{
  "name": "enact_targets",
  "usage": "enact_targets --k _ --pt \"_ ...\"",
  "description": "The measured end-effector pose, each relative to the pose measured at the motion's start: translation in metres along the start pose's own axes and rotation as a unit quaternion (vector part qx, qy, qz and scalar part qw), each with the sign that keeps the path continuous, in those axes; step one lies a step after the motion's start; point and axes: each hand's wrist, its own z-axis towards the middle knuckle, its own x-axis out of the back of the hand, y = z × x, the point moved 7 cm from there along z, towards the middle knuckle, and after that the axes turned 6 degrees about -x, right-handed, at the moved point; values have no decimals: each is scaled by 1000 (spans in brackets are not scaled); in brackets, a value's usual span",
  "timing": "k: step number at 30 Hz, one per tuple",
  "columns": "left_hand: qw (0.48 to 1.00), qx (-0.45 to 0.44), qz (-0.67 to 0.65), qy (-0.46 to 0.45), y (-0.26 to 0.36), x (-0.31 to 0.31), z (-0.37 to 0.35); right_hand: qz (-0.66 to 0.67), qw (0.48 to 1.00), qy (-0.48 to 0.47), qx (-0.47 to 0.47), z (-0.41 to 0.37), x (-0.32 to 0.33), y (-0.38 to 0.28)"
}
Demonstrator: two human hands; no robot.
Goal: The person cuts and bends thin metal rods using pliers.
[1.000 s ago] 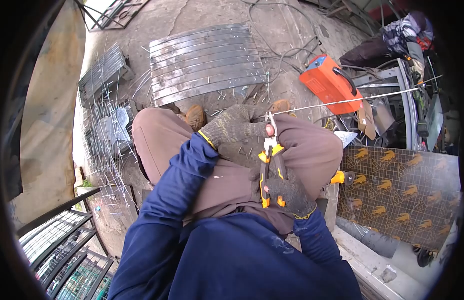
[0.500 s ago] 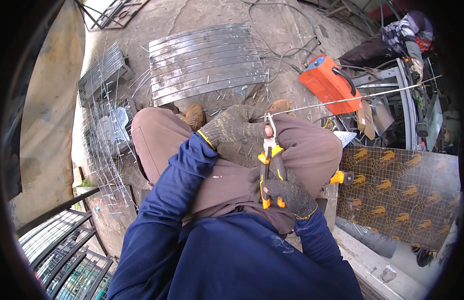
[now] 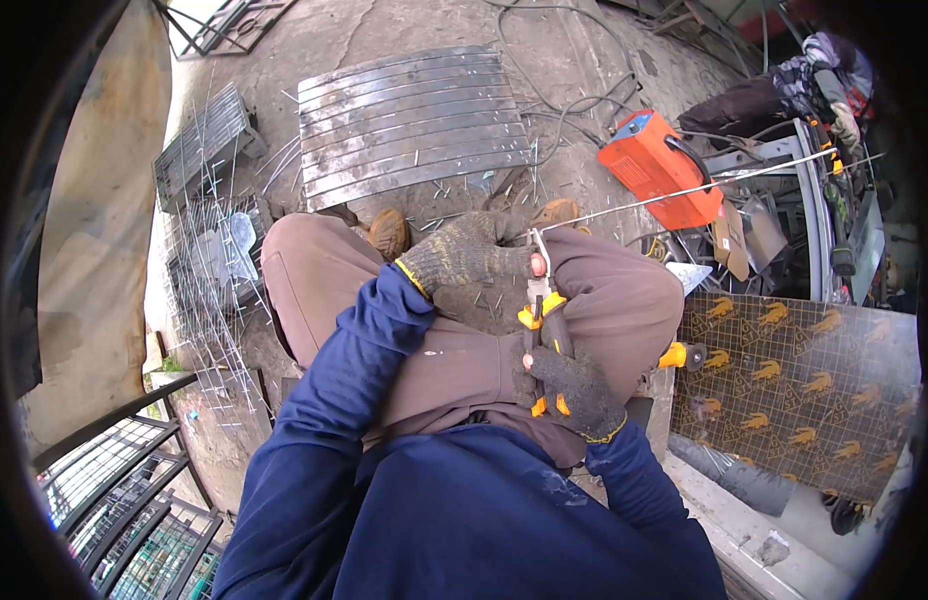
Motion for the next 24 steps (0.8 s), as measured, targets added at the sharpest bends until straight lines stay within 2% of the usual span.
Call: enact_targets --k 2,5,8,14,15,16,17,19,20,22,23,24 --pt "1000 3 -8 -8 -2 0 0 24 1000 0 -7 3 2 5" --pt "998 41 25 -34 -13 -1 0 -29 999 13 -6 5 5 10" --pt "996 33 71 -35 -12 -1 0 -50 997 32 38 5 2 4" --pt "973 12 226 -52 12 -2 0 -153 984 85 41 25 29 30" --pt "964 37 257 -52 4 0 0 -325 919 147 166 23 26 19" --pt "954 61 289 -50 -3 4 1 -481 805 202 282 17 17 10" --pt "954 61 289 -54 -8 5 0 -480 806 205 280 19 18 16" --pt "960 57 268 -53 -7 5 0 -321 908 216 161 25 23 19" --pt "960 57 269 -54 -7 3 -1 -320 908 217 162 24 23 17" --pt "990 2 135 -38 13 -6 -1 -167 968 142 119 25 26 23" --pt "990 1 134 -41 9 -7 -1 -166 968 144 119 19 30 21" --pt "986 -16 166 -28 7 -4 1 -209 969 87 95 15 25 20"
